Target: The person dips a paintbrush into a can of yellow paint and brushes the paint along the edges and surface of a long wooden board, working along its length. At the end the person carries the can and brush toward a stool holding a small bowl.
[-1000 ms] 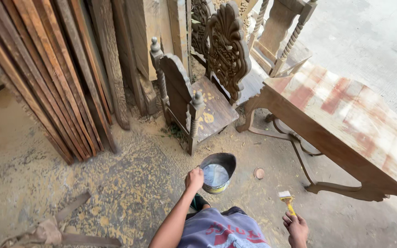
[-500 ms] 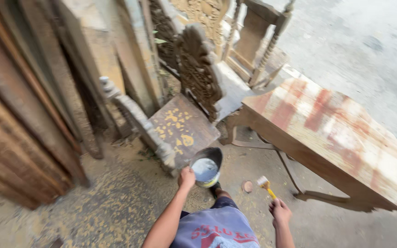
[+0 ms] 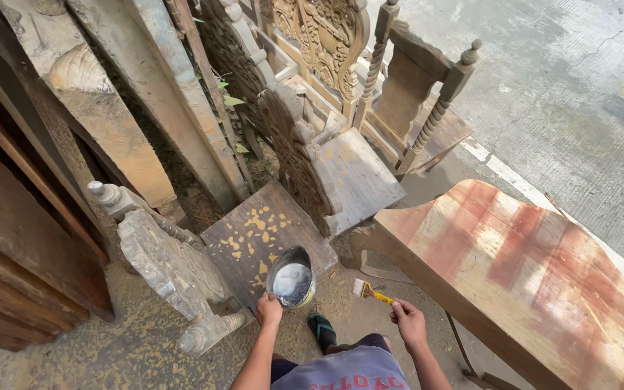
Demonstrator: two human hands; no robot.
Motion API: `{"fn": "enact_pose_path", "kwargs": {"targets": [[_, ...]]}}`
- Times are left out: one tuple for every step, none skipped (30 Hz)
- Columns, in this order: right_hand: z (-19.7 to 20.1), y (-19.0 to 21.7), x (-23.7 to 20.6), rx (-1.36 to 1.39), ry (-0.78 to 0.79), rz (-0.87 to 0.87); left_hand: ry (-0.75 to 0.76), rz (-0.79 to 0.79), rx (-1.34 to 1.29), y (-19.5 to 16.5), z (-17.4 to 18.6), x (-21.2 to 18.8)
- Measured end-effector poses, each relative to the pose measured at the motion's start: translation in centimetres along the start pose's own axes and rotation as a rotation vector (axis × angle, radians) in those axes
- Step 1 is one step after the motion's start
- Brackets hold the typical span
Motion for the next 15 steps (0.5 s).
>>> {"fn": "enact_pose_path", "kwargs": {"targets": [[0.0, 0.1, 0.4, 0.015, 0.01, -0.004, 0.018, 0.068, -0.046, 0.5, -0.5, 0.0], [0.1, 0.3, 0.9, 0.036, 0.018, 0.0, 0.033, 0.127, -0.097, 0.8, -1.3, 0.3], [0.2, 0.2, 1.1, 0.056, 0.023, -0.012, 0.041, 0.181, -0.151, 1.1, -1.8, 0.6], [0.3, 0.0, 1.4, 0.074, 0.027, -0.025, 0.037, 0.171, -0.143, 1.1, -2.1, 1.3], [0.5, -0.3, 1.5, 0.089, 0.029, -0.044, 0.037, 0.167, -0.134, 1.1, -2.4, 1.8], [0.5, -0.6, 1.6, 0.097, 0.035, -0.064, 0.043, 0.168, -0.122, 1.4, -2.7, 2.1], [0.5, -0.9, 1.7, 0.107, 0.041, -0.084, 0.041, 0.186, -0.141, 1.7, -3.0, 2.3], [0.5, -1.2, 1.6, 0.123, 0.05, -0.098, 0.034, 0.197, -0.159, 1.9, -3.3, 2.8], [0.4, -1.4, 1.6, 0.147, 0.063, -0.111, 0.032, 0.205, -0.178, 2.0, -3.6, 3.1], [0.3, -1.6, 1.5, 0.168, 0.075, -0.124, -0.012, 0.158, -0.121, 1.7, -3.2, 3.4], [0.2, -1.7, 1.5, 0.19, 0.09, -0.132, -0.061, 0.108, -0.064, 1.3, -2.7, 3.8], [0.3, -1.7, 1.5, 0.192, 0.087, -0.134, -0.107, 0.055, -0.007, 0.8, -2.2, 4.0], [0.3, -1.7, 1.5, 0.192, 0.084, -0.138, -0.046, 0.128, -0.066, 1.4, -2.8, 3.9], [0.2, -1.7, 1.6, 0.191, 0.084, -0.141, 0.013, 0.199, -0.125, 1.9, -3.5, 3.7], [0.2, -1.7, 1.7, 0.186, 0.078, -0.147, 0.073, 0.266, -0.183, 2.2, -4.2, 3.4]]}}
Point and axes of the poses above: each hand's wrist, its own x-axis towards the middle knuckle, its own z-axis out of the back of the hand, y = z × x, the point moved 9 cm from there along x, towards the middle knuckle, and after that the axes turned 14 degrees about -z, right-handed, at the moved point
